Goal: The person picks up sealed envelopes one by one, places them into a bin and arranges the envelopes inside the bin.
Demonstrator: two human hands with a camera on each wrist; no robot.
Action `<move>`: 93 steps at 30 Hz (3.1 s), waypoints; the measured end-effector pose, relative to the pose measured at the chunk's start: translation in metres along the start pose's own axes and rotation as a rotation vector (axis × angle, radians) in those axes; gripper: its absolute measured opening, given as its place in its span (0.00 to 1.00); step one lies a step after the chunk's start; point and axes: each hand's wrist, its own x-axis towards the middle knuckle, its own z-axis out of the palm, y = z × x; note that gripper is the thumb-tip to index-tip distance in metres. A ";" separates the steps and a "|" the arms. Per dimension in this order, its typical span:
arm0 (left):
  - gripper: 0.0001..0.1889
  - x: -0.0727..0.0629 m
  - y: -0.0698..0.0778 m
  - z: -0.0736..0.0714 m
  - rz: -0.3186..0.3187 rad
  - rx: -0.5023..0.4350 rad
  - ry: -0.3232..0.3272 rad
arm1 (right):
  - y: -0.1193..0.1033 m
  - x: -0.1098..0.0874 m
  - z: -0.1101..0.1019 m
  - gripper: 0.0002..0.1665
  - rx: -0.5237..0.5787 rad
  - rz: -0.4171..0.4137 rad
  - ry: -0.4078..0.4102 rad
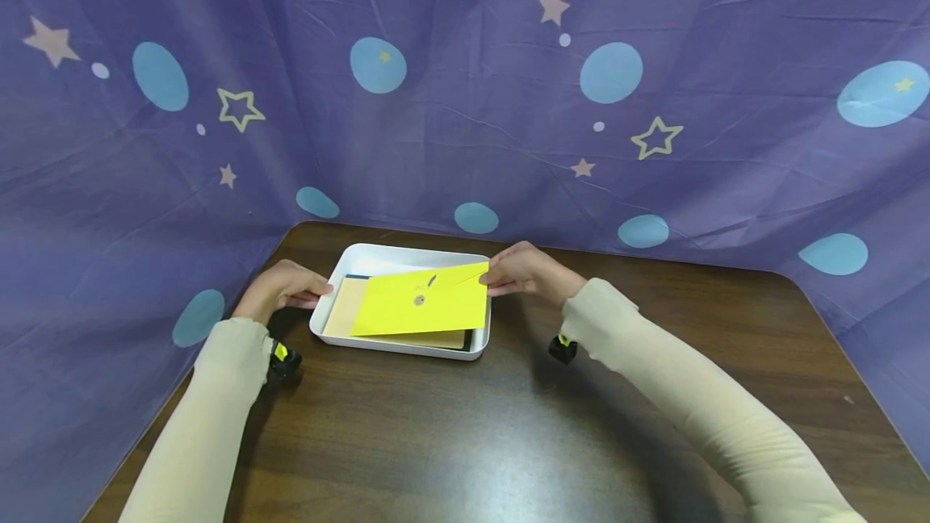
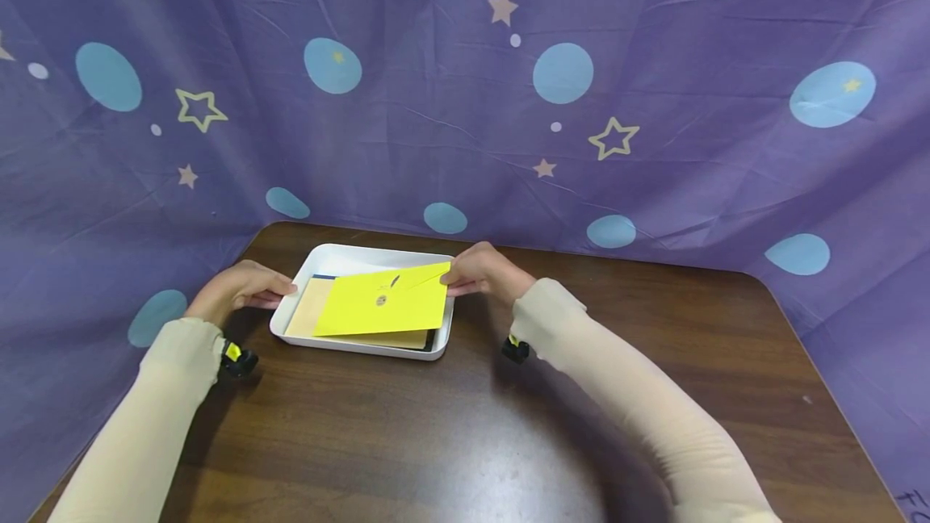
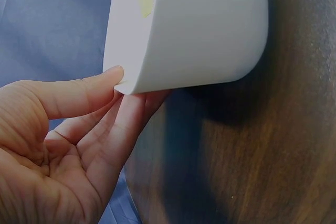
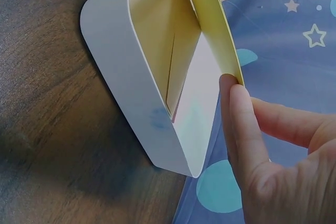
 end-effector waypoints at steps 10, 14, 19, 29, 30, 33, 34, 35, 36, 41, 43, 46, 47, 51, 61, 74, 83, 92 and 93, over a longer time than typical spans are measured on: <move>0.22 -0.001 -0.001 -0.001 0.020 -0.019 -0.021 | 0.004 0.006 0.009 0.05 -0.003 -0.017 -0.016; 0.21 -0.001 -0.001 0.000 0.026 -0.020 -0.020 | 0.006 0.007 0.013 0.06 -0.001 -0.024 -0.017; 0.21 -0.001 -0.002 -0.001 0.026 -0.012 -0.011 | 0.008 0.009 0.019 0.06 -0.001 -0.039 -0.014; 0.22 0.000 -0.003 -0.001 0.019 0.003 -0.011 | 0.011 0.011 0.029 0.17 -0.077 -0.062 -0.001; 0.22 0.000 -0.002 -0.001 0.018 0.004 -0.009 | 0.011 0.011 0.030 0.18 -0.076 -0.063 0.000; 0.22 0.000 -0.002 0.000 0.014 0.007 -0.004 | 0.010 0.012 0.032 0.18 -0.071 -0.060 0.001; 0.22 0.000 -0.002 0.000 0.013 0.008 -0.004 | 0.009 0.012 0.033 0.18 -0.070 -0.055 0.003; 0.22 0.000 -0.001 0.000 0.012 0.008 -0.003 | 0.009 0.013 0.033 0.18 -0.068 -0.053 0.002; 0.22 -0.001 -0.001 0.000 0.011 0.009 -0.003 | 0.008 0.013 0.034 0.18 -0.068 -0.051 0.003; 0.23 -0.002 0.000 0.000 0.006 0.011 -0.001 | 0.007 0.014 0.036 0.19 -0.060 -0.053 0.007; 0.23 -0.002 0.000 0.000 0.006 0.009 -0.003 | 0.006 0.015 0.037 0.18 -0.051 -0.056 0.012; 0.22 -0.002 0.000 -0.001 0.011 0.004 -0.008 | 0.004 0.015 0.038 0.16 -0.035 -0.056 0.013; 0.22 -0.001 0.000 -0.001 0.012 0.004 -0.010 | 0.004 0.015 0.038 0.15 -0.032 -0.058 0.015; 0.21 0.000 -0.001 -0.001 0.015 0.004 -0.012 | 0.001 0.015 0.039 0.11 -0.033 -0.048 0.016; 0.21 0.000 0.002 -0.002 0.022 0.012 -0.025 | -0.001 0.020 0.039 0.09 -0.041 -0.022 0.028; 0.23 -0.001 0.001 -0.004 0.057 0.031 -0.048 | -0.006 0.022 0.039 0.12 -0.039 0.003 0.013; 0.24 0.002 -0.001 -0.004 0.071 0.036 -0.069 | -0.010 0.021 0.039 0.05 -0.067 0.006 0.037; 0.25 0.002 -0.001 -0.005 0.059 0.041 -0.061 | -0.010 0.019 0.037 0.06 -0.070 0.014 0.038; 0.25 0.003 -0.002 -0.005 0.057 0.039 -0.060 | -0.009 0.020 0.037 0.06 -0.069 0.013 0.037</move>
